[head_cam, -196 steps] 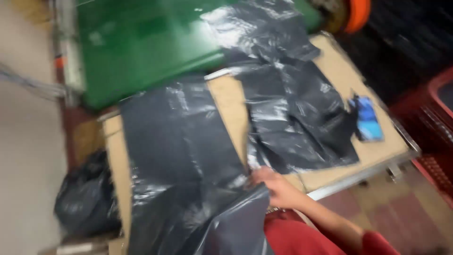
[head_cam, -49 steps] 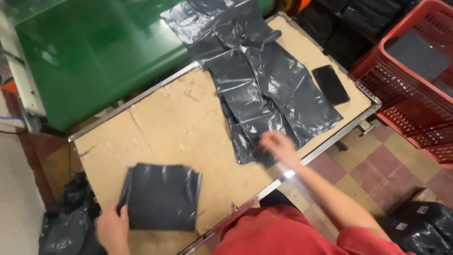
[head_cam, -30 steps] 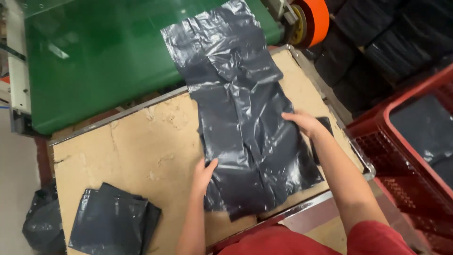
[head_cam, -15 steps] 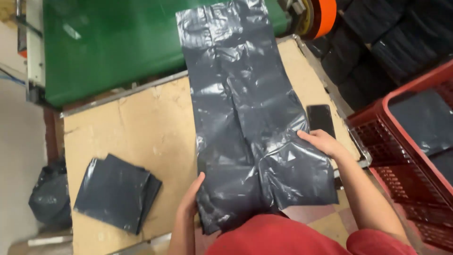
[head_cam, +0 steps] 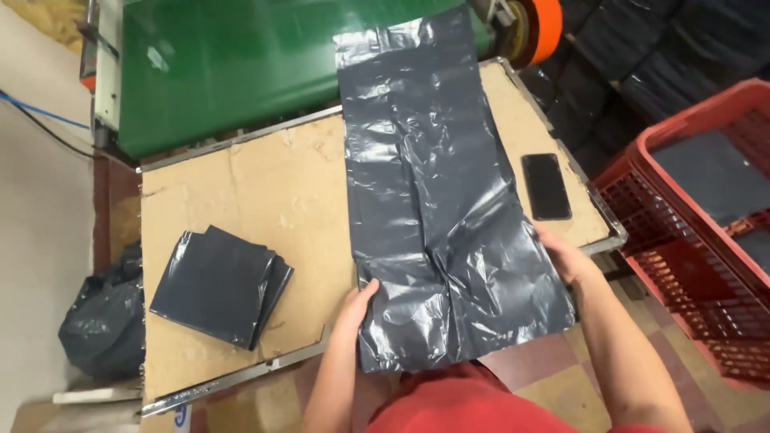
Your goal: A worker takes plastic bags from a machine output, folds them into uniform rectangles, and stacks them in a collection crate.
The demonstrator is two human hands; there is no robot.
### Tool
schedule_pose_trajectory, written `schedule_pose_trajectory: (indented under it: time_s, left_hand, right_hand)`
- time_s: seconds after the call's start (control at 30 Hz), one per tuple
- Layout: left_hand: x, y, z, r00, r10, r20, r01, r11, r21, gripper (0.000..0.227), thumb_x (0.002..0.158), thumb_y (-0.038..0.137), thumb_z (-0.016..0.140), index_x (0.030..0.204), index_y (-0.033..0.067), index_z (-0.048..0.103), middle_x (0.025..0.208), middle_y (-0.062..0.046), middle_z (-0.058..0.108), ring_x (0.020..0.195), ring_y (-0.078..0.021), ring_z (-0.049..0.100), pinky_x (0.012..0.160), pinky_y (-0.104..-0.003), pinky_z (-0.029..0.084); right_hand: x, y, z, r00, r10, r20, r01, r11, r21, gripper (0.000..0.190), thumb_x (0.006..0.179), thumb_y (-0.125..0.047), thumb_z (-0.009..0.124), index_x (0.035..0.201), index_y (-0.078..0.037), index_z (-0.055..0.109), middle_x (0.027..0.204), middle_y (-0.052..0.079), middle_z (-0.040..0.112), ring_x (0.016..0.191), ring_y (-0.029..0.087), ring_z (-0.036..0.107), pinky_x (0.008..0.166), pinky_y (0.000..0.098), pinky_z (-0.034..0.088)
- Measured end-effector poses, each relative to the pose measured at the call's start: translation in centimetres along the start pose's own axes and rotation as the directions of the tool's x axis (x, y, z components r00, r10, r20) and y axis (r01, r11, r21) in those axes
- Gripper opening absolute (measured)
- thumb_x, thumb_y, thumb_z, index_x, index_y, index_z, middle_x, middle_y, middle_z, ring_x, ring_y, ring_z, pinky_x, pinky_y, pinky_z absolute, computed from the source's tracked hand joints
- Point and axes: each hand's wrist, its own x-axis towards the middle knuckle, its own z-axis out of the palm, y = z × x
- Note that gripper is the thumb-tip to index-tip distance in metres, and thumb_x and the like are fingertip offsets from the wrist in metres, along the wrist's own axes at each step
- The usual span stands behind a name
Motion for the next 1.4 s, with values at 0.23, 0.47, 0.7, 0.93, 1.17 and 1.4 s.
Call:
schedule_pose_trajectory:
  time_s: [0.23, 0.47, 0.7, 0.93, 1.17, 1.4]
  left_hand:
    - [-2.2, -6.9, -0.3, 0.845, 0.517, -0.140, -0.342, 0.723, 0.601, 0.041, 0.084, 0.050, 0.065, 0.078, 0.0094, 0.072, 0.079, -0.005, 0.077, 0.082, -0.0203, 0.073, 0.078, -0.035, 0.052]
    - [-10.9, 0.7, -2.3, 0.163, 0.984, 0.074, -0.916, 0.123, 0.382, 0.016, 0.068, 0.011, 0.060, 0.082, 0.0061, 0.054, 0.136, -0.023, 0.059, 0.136, -0.0454, 0.048, 0.110, -0.049, 0.041]
    - [0.1, 17.2, -0.4, 0.670, 0.741, 0.048, -0.725, 0.667, -0.169, 0.044, 0.099, 0.034, 0.034, 0.126, 0.0024, 0.047, 0.142, -0.019, 0.044, 0.136, -0.0275, 0.037, 0.116, -0.040, 0.024]
    - [19.2, 25.5, 0.4, 0.942, 0.305, -0.143, -0.308, 0.951, -0.004, 0.060, 0.104, 0.063, 0.025, 0.138, 0.0295, 0.062, 0.164, -0.011, 0.028, 0.153, -0.0279, 0.017, 0.126, -0.042, 0.015]
    - [23.3, 20.8, -1.5, 0.871, 0.401, -0.283, -0.313, 0.898, 0.308, 0.083, 0.089, 0.038, 0.073, 0.155, 0.0093, 0.031, 0.157, -0.026, 0.033, 0.146, -0.0382, 0.032, 0.119, -0.053, 0.032]
    - [16.2, 3.1, -2.5, 0.952, 0.167, -0.256, 0.042, 0.759, 0.650, 0.051, 0.077, 0.062, 0.068, 0.094, 0.0147, 0.060, 0.096, -0.006, 0.073, 0.097, -0.0241, 0.069, 0.084, -0.034, 0.051]
  right_hand:
    - [-7.1, 1.3, 3.2, 0.971, 0.016, -0.240, -0.160, 0.789, -0.593, 0.046, 0.081, -0.014, 0.078, 0.124, -0.005, 0.063, 0.121, 0.008, 0.072, 0.108, 0.018, 0.065, 0.101, 0.0337, 0.051]
    - [-9.3, -4.9, 0.2, 0.946, -0.294, -0.139, 0.193, 0.852, -0.487, 0.092, 0.066, -0.056, 0.066, 0.145, -0.011, 0.051, 0.149, 0.007, 0.053, 0.140, 0.018, 0.045, 0.118, 0.0391, 0.027]
    - [12.0, -13.1, 1.3, 0.990, -0.130, -0.059, 0.141, 0.814, 0.563, 0.041, 0.097, -0.033, 0.057, 0.123, -0.003, 0.062, 0.110, 0.018, 0.071, 0.102, 0.032, 0.070, 0.091, 0.0491, 0.054]
    - [38.6, -7.5, -5.9, 0.986, 0.157, 0.055, -0.163, 0.844, 0.512, 0.089, 0.101, -0.067, 0.019, 0.131, 0.010, 0.053, 0.125, 0.025, 0.066, 0.104, 0.027, 0.071, 0.080, 0.0376, 0.062]
    - [35.2, -5.3, -4.9, 0.944, -0.021, -0.330, -0.051, 0.977, -0.208, 0.068, 0.099, -0.046, 0.052, 0.149, -0.005, 0.031, 0.118, 0.022, 0.062, 0.101, 0.037, 0.067, 0.082, 0.0485, 0.058]
    - [13.1, 0.9, -0.5, 0.859, -0.226, -0.460, -0.437, 0.147, -0.888, 0.067, 0.088, -0.057, 0.055, 0.132, -0.009, 0.045, 0.116, 0.016, 0.065, 0.103, 0.040, 0.064, 0.083, 0.0488, 0.054]
